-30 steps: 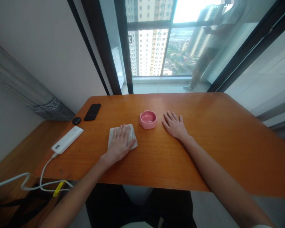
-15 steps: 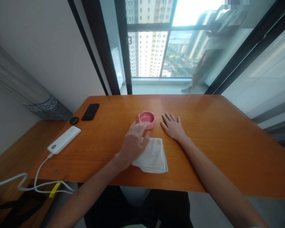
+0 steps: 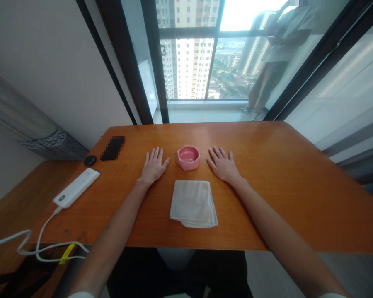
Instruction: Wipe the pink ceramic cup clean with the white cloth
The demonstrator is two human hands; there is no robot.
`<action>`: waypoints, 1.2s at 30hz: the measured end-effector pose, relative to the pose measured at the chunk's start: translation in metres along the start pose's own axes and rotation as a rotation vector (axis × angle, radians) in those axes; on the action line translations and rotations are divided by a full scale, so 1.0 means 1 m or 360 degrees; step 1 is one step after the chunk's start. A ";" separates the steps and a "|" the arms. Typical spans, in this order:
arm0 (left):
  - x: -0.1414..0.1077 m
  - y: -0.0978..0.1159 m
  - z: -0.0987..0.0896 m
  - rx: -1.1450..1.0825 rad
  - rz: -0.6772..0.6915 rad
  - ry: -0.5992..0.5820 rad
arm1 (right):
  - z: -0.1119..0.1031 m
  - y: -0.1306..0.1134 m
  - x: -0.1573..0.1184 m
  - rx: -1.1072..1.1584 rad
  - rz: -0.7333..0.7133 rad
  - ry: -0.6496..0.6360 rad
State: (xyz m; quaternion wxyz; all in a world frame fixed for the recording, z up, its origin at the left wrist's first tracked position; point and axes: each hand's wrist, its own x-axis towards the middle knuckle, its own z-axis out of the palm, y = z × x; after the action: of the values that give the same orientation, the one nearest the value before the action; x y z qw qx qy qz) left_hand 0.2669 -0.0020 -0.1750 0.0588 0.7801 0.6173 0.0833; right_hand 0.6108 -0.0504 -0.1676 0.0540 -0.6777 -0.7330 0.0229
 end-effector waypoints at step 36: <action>-0.002 0.005 -0.002 0.0015 -0.0028 -0.0024 | -0.001 -0.134 -0.220 0.0379 -0.0817 0.0049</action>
State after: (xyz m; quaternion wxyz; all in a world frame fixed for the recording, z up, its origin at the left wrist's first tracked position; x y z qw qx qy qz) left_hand 0.2711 -0.0051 -0.1723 0.0606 0.7755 0.6241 0.0739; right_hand 0.4947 -0.2808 -0.1627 0.1484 -0.4591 -0.8718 0.0844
